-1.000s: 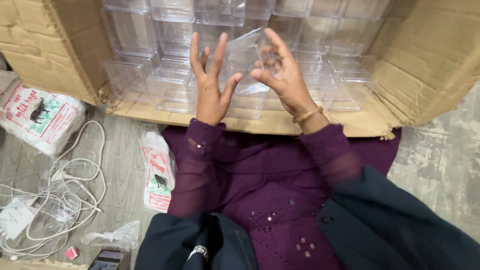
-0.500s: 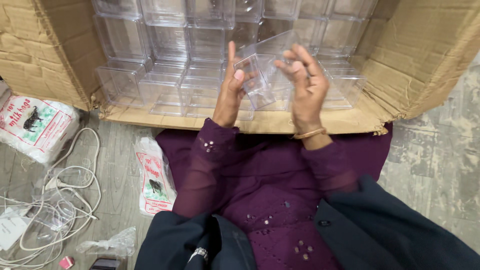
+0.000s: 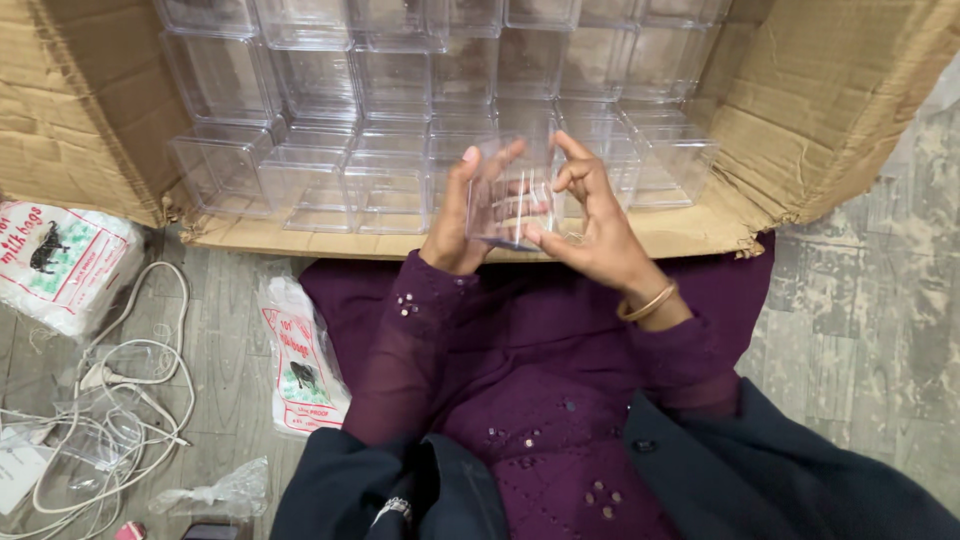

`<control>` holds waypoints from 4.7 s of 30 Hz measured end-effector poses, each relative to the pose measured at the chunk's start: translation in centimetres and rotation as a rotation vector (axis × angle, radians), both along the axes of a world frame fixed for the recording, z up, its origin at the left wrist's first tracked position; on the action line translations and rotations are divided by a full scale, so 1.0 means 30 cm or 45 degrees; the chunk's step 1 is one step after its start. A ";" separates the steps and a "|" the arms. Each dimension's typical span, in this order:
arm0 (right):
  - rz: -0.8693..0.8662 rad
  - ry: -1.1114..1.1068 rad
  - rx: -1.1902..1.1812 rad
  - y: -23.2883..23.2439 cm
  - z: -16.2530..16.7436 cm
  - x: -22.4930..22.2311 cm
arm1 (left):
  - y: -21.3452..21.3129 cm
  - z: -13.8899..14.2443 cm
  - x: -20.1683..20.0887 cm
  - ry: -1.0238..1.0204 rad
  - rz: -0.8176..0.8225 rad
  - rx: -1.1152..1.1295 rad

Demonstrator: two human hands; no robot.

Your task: The person sits on the floor and opens clear plastic bags, removing clear plastic boxes from them. They stack the boxes into a large cardboard box, handle individual boxes to fit them together, and place other items into plastic bags.

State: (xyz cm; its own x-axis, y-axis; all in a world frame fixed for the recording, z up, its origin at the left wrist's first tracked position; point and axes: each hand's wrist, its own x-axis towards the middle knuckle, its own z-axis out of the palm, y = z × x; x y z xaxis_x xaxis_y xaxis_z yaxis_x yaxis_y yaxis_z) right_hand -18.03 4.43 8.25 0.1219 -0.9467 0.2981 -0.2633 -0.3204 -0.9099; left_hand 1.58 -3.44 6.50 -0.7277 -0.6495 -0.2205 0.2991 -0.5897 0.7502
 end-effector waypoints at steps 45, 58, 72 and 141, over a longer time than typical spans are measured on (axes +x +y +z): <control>-0.022 0.431 -0.039 0.048 0.102 -0.024 | -0.009 -0.045 -0.036 -0.305 -0.006 -0.312; -0.579 0.685 -0.029 0.014 -0.179 -0.176 | 0.009 -0.212 0.242 -0.910 -0.185 -1.974; -0.714 1.147 0.288 0.117 -0.419 -0.185 | 0.052 -0.409 0.260 -0.792 -0.435 -1.618; -0.507 0.712 0.258 0.148 -0.060 -0.572 | -0.045 -0.252 -0.162 -1.351 0.461 -1.772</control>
